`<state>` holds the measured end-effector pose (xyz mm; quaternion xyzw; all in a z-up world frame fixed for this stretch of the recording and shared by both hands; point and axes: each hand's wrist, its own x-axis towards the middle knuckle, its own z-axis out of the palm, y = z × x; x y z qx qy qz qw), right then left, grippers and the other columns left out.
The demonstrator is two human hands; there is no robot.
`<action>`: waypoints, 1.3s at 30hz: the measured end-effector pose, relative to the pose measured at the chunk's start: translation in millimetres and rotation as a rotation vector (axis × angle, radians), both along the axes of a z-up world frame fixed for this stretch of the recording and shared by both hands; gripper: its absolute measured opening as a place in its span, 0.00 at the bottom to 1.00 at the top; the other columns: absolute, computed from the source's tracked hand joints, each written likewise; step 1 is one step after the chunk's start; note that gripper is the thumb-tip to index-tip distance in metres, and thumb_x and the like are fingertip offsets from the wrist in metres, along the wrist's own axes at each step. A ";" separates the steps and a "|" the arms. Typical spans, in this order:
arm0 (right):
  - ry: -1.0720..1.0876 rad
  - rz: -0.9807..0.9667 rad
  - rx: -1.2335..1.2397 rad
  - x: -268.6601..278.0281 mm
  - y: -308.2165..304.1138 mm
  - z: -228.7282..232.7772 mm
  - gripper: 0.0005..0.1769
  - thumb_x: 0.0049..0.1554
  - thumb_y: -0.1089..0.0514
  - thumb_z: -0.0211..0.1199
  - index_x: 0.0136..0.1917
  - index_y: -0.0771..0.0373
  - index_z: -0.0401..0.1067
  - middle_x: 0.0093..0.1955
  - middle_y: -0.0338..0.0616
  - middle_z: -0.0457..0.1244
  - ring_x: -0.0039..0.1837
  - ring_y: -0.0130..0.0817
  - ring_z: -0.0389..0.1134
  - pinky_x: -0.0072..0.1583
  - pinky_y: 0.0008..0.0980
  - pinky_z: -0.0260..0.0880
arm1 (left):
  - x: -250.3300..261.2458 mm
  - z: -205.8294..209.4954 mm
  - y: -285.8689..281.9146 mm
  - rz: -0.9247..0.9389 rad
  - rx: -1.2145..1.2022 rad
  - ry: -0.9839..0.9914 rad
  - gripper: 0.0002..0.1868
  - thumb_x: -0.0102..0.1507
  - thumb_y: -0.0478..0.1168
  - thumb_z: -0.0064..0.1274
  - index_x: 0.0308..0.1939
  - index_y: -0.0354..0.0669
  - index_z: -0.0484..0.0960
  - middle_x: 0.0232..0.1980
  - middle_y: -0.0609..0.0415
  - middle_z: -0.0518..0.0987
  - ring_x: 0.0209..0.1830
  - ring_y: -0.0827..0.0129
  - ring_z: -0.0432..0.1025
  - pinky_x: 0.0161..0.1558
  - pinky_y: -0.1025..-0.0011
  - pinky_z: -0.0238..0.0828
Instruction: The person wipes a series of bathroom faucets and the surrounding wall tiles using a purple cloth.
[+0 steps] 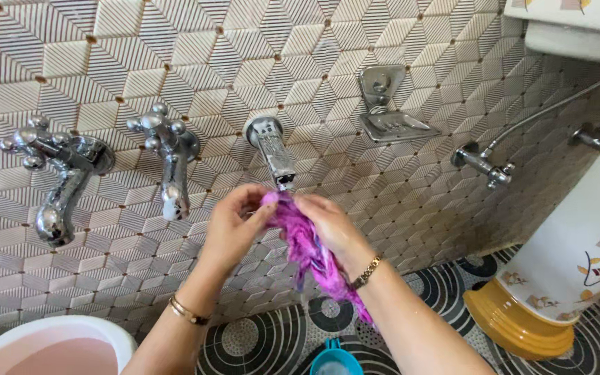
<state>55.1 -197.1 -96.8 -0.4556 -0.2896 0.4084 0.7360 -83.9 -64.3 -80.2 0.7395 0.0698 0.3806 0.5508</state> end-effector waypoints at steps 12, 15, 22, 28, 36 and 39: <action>0.229 0.071 -0.088 20.6 -12.6 20.9 0.16 0.65 0.48 0.58 0.47 0.64 0.76 0.36 0.40 0.70 0.32 0.25 0.69 0.37 0.27 0.71 | 35.5 -13.4 -9.9 -0.127 -0.763 -0.110 0.09 0.71 0.42 0.50 0.41 0.40 0.78 0.34 0.58 0.78 0.30 0.74 0.68 0.34 0.73 0.63; 0.335 0.043 -0.024 13.8 -5.7 30.8 0.18 0.65 0.46 0.58 0.43 0.63 0.74 0.35 0.41 0.69 0.32 0.27 0.69 0.37 0.29 0.72 | 36.2 -3.4 -21.4 -0.150 -0.906 -0.182 0.08 0.68 0.41 0.48 0.40 0.41 0.76 0.35 0.56 0.80 0.35 0.71 0.73 0.43 0.68 0.72; 0.319 0.037 0.029 10.4 -27.3 48.0 0.16 0.62 0.53 0.54 0.45 0.69 0.74 0.37 0.46 0.70 0.36 0.31 0.72 0.41 0.32 0.76 | 11.7 -5.0 -31.8 -0.071 -0.647 -0.219 0.10 0.68 0.39 0.47 0.45 0.36 0.80 0.41 0.55 0.82 0.39 0.73 0.75 0.48 0.68 0.72; 0.110 0.035 0.150 0.0 -19.3 38.6 0.11 0.61 0.57 0.60 0.49 0.68 0.76 0.40 0.44 0.70 0.37 0.28 0.71 0.41 0.30 0.75 | 12.7 -12.7 -24.2 -0.038 -0.374 -0.275 0.06 0.68 0.35 0.53 0.45 0.34 0.82 0.39 0.57 0.82 0.36 0.77 0.72 0.41 0.74 0.71; -0.833 -0.704 0.029 -41.6 -15.2 37.7 0.09 0.61 0.57 0.63 0.45 0.66 0.76 0.37 0.43 0.70 0.38 0.34 0.71 0.43 0.36 0.70 | 7.3 9.2 -36.5 0.448 0.602 -0.220 0.06 0.66 0.32 0.56 0.46 0.33 0.79 0.39 0.51 0.80 0.38 0.75 0.76 0.40 0.71 0.74; -1.095 -0.823 0.144 -51.7 -19.7 46.4 0.07 0.61 0.59 0.62 0.47 0.66 0.74 0.44 0.43 0.68 0.46 0.38 0.72 0.48 0.37 0.71 | 11.5 4.7 -34.8 0.430 0.469 -0.199 0.07 0.66 0.31 0.53 0.47 0.32 0.78 0.37 0.49 0.80 0.34 0.73 0.76 0.38 0.71 0.75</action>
